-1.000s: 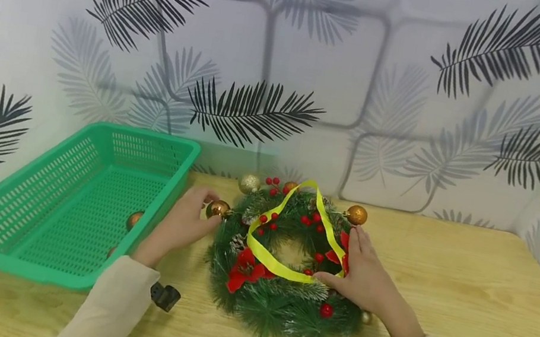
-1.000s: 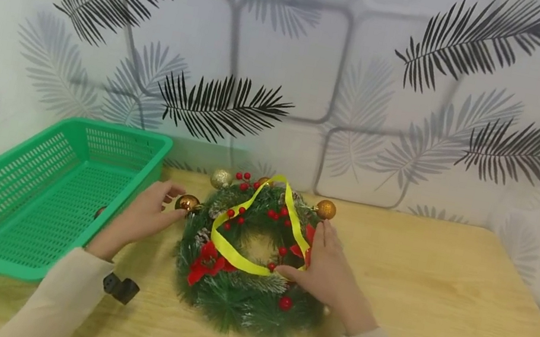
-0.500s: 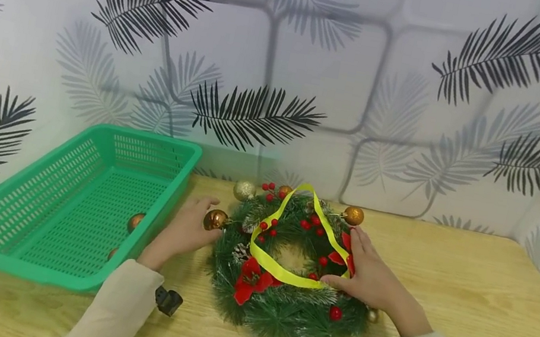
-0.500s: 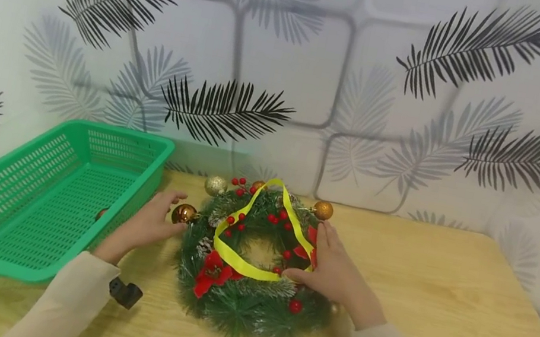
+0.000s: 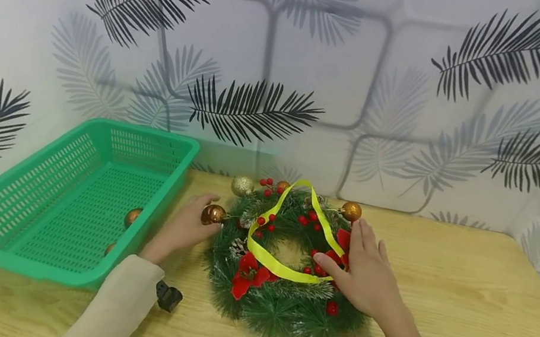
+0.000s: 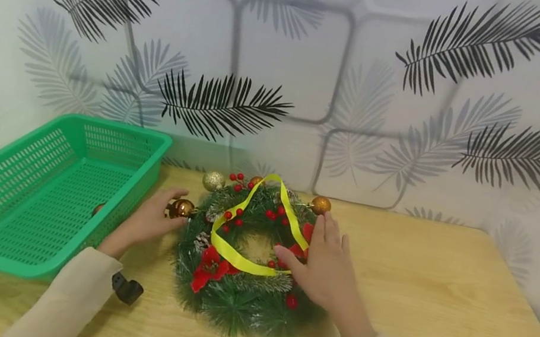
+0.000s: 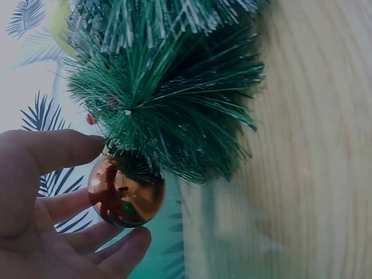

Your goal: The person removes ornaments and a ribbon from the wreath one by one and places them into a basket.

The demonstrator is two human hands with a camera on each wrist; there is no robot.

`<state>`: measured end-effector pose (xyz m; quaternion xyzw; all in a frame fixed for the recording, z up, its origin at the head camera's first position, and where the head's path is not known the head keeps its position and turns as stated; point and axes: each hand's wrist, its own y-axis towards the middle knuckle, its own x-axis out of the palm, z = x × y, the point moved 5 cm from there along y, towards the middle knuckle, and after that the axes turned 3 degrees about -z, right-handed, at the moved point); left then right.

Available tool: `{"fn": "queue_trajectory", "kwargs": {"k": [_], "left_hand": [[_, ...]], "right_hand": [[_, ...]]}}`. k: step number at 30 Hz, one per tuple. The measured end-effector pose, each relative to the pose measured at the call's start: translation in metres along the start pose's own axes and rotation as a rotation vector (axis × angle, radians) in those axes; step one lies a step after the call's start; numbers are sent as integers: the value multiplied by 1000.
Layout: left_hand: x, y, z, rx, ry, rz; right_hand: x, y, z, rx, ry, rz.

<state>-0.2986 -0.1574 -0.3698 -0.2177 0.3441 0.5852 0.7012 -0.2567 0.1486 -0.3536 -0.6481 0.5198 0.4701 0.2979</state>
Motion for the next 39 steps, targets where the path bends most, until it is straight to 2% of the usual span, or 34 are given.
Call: {"fn": "queue_trajectory", "kwargs": {"k": [3,7,10,17,24,33,39], "left_hand": [[1,1,-1,10,6,10],[4,2,-5,16,8,24],[6,3,-6,9,0,27],[5,3,-10,-4,-20,30],[4,1,-10,-4,-40,58],[8,7,-6,-49,-3,67],[9,7,-3,-28,-47,50]], "right_hand": [[1,-1,-10,53,-21,35],[12,-1,-14,132,-27,-2],[18,-2,-11,162,-16,-21],[24,-1,-6,124,-43,55],[28,-1,-4,112,-77,82],[24,-4,-5,101,-81,71],[23,-4,-4,93,-88,64]]}}
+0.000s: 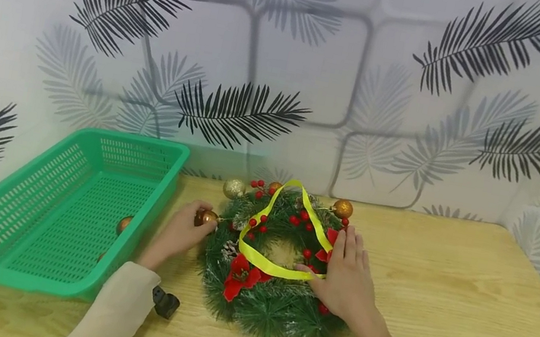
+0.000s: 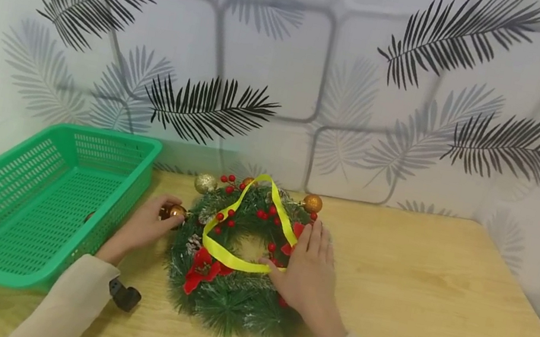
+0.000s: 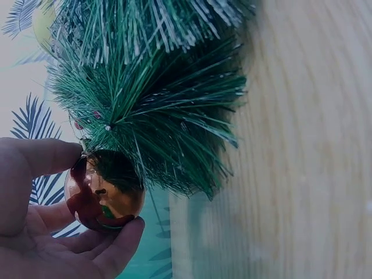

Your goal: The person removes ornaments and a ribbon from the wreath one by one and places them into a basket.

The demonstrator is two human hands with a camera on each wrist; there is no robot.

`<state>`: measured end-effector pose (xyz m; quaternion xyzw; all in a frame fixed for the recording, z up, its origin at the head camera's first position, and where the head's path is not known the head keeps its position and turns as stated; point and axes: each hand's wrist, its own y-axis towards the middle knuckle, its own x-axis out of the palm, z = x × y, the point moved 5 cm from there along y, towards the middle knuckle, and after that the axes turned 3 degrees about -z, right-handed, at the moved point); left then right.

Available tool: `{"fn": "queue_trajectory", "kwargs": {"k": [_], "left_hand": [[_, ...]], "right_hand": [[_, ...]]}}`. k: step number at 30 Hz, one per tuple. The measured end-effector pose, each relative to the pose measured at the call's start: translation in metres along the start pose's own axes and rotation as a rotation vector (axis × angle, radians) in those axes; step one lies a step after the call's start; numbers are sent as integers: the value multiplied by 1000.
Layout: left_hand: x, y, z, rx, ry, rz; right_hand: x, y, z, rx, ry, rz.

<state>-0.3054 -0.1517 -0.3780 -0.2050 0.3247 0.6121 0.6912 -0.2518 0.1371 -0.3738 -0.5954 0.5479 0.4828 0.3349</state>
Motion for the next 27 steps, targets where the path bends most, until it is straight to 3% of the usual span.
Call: {"fn": "queue_trajectory", "kwargs": {"k": [18,27], "left_hand": [[-11,-5,13,20,-42,33],[-15,-7,29,45,-29,55]], "right_hand": [[1,1,0,-6,-28,-22],[2,2,2,-10,-31,-26]]}}
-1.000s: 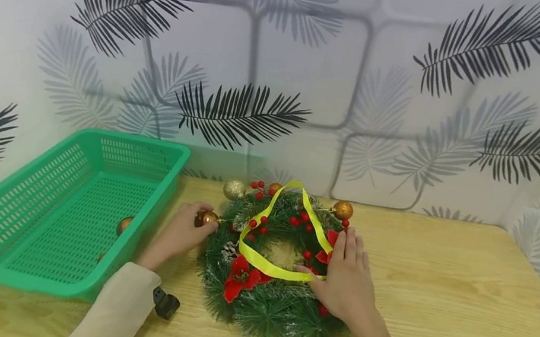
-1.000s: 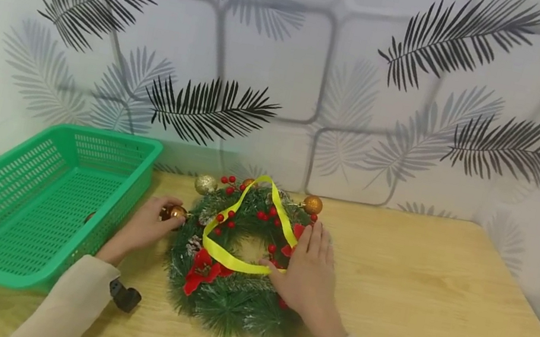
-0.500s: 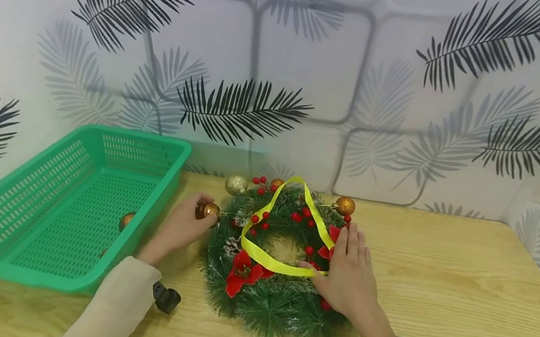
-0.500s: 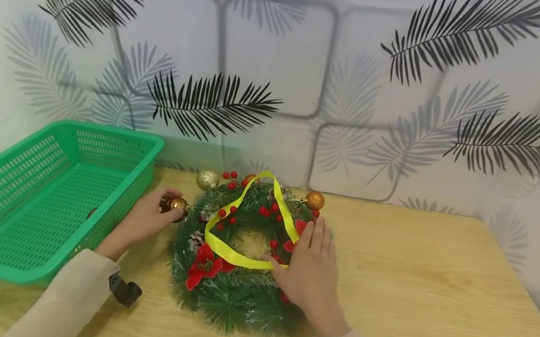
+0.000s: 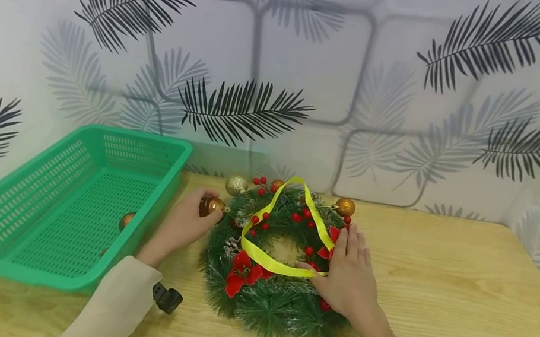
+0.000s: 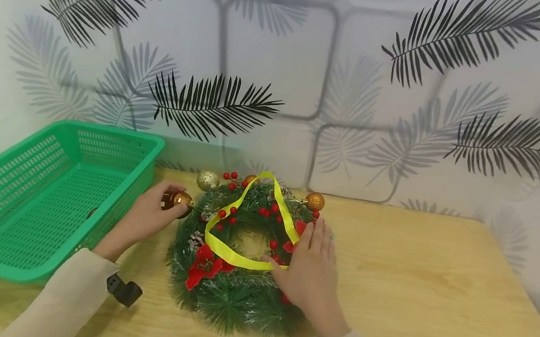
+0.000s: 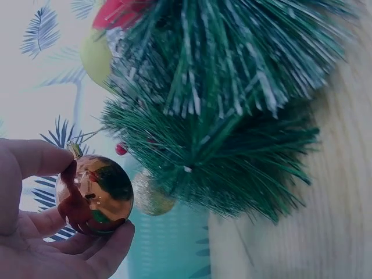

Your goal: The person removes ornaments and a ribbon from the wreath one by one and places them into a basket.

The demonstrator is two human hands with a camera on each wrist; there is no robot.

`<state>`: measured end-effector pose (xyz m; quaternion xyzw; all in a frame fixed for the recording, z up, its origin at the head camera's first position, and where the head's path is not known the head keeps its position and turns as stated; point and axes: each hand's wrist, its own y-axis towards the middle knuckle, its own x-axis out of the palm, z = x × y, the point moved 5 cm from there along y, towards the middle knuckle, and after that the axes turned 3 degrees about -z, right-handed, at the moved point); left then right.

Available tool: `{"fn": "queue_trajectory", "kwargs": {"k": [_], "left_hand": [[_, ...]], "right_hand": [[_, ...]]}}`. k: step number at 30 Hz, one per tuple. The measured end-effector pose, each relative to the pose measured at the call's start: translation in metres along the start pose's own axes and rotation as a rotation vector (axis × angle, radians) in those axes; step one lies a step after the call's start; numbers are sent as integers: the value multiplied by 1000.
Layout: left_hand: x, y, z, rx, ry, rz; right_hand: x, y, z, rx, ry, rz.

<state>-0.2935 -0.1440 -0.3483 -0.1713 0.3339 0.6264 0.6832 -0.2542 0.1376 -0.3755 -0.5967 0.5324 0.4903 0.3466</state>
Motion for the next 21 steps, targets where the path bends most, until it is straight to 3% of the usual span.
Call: {"fn": "queue_trajectory", "kwargs": {"k": [13,21], "left_hand": [[-3,-1,18,30,6,-3],[-6,-3,21,55,-13,-1]], "right_hand": [[-1,0,0,-8,2,13],[0,0,1,-3,3,-8]]}}
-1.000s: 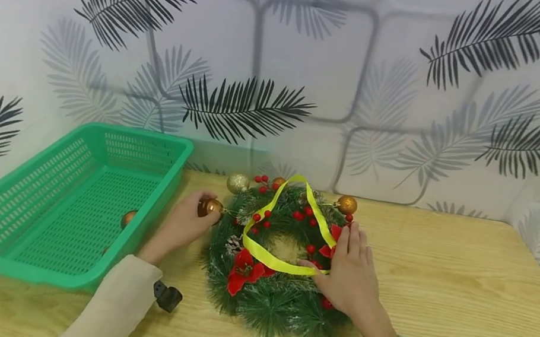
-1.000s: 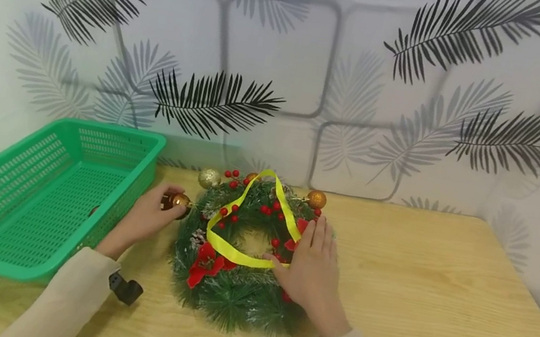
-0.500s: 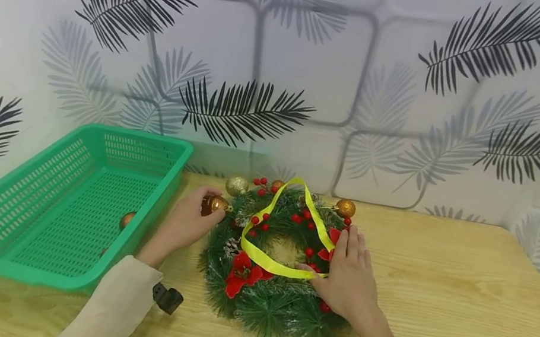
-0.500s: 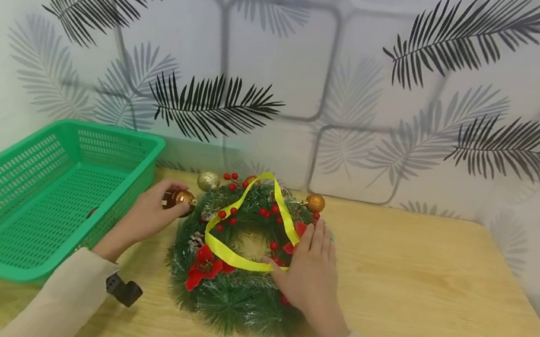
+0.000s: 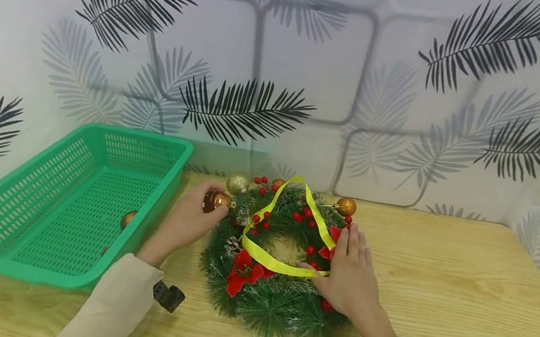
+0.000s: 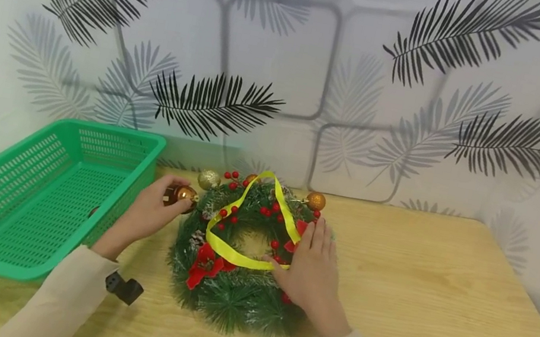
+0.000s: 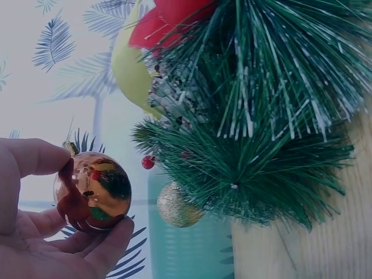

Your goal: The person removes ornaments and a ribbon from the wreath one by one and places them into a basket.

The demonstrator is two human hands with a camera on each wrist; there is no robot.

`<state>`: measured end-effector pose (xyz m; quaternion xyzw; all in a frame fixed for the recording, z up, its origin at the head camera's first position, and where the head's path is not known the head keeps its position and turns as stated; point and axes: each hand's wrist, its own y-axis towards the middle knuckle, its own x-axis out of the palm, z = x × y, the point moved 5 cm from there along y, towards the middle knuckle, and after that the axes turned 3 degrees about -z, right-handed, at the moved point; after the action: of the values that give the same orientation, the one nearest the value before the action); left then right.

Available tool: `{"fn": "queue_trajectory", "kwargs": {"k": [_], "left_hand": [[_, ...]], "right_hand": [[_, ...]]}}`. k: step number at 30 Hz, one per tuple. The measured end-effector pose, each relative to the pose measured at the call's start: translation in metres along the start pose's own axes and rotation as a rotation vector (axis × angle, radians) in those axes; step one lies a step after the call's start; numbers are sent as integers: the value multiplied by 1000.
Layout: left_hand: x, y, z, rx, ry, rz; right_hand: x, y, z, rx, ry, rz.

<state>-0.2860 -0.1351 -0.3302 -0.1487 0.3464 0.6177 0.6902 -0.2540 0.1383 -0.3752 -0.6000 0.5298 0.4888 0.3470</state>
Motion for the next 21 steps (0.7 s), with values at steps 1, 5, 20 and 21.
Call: {"fn": "queue_trajectory", "kwargs": {"k": [1,5,20,21], "left_hand": [[-1,0,1,3,1,2],[-3,-1,2,17,1,12],[-19,-9,5,37,55,57],[-20,-9,5,34,53,59]], "right_hand": [[0,0,0,1,-1,-2],[0,1,0,0,-8,2],[2,-1,-2,3,-4,-15],[1,-1,-2,3,-5,-14]]}}
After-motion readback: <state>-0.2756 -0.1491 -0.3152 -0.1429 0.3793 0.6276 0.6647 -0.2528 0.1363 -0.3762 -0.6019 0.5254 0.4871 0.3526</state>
